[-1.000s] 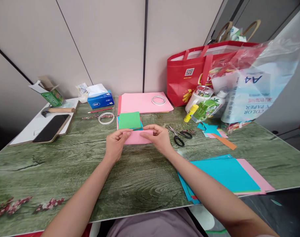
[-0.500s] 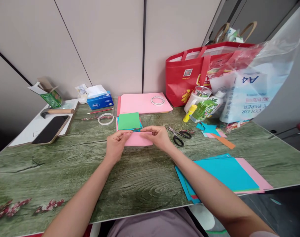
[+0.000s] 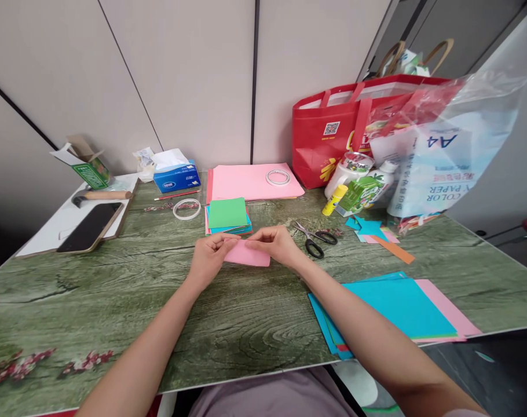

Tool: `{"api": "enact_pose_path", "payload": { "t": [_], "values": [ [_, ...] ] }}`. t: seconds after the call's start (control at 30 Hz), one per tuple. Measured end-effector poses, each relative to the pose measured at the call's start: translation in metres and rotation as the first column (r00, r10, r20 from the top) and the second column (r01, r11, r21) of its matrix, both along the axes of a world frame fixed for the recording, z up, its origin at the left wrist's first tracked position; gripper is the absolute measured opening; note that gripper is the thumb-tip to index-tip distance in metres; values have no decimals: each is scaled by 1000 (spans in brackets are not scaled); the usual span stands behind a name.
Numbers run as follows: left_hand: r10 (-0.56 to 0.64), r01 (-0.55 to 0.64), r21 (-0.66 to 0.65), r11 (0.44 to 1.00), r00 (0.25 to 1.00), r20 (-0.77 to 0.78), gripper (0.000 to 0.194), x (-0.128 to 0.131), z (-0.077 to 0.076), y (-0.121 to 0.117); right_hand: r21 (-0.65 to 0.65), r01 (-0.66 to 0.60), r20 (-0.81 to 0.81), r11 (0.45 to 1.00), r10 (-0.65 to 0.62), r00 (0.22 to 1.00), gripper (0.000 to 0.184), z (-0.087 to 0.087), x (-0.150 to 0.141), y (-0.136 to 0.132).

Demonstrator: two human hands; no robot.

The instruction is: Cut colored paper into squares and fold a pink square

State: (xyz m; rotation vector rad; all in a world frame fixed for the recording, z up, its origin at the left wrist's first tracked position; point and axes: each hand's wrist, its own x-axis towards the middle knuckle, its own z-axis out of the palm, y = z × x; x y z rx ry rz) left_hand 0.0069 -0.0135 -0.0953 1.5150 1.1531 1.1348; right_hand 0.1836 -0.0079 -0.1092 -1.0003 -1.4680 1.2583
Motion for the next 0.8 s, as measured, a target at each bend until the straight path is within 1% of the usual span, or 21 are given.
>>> {"api": "enact_pose_path", "payload": {
  "t": [0.07, 0.13, 0.23, 0.3, 0.37, 0.53, 0.67, 0.8],
  "values": [
    [-7, 10, -58, 998, 998, 62, 24, 1, -1, 0, 9, 36, -2, 999, -36, 999, 16, 1, -1, 0],
    [-20, 41, -127, 991, 986, 167, 29, 2, -1, -1, 9, 80, -24, 997, -80, 997, 16, 2, -1, 0],
    [-49, 113, -219, 969, 959, 277, 37, 5, 1, -3, -21, 136, -111, 990, -138, 984, 16, 2, -2, 1],
    [-77, 160, -273, 949, 954, 290, 39, 8, 1, -6, -42, 149, -168, 988, -154, 974, 15, 2, -2, 2],
    [-85, 180, -311, 933, 951, 296, 38, 9, 0, -7, -52, 150, -194, 987, -158, 968, 15, 2, -3, 2],
    [-30, 155, -373, 915, 947, 320, 31, 8, -2, -7, -34, 158, -207, 987, -161, 965, 14, 2, -6, 0],
    [-3, 142, -394, 908, 943, 333, 31, 8, 1, -7, -18, 163, -198, 986, -163, 967, 13, 2, -6, -2],
    [-10, 153, -376, 914, 934, 356, 29, 6, 1, -6, -6, 182, -184, 983, -180, 966, 15, 1, -5, -1]
  ]
}}
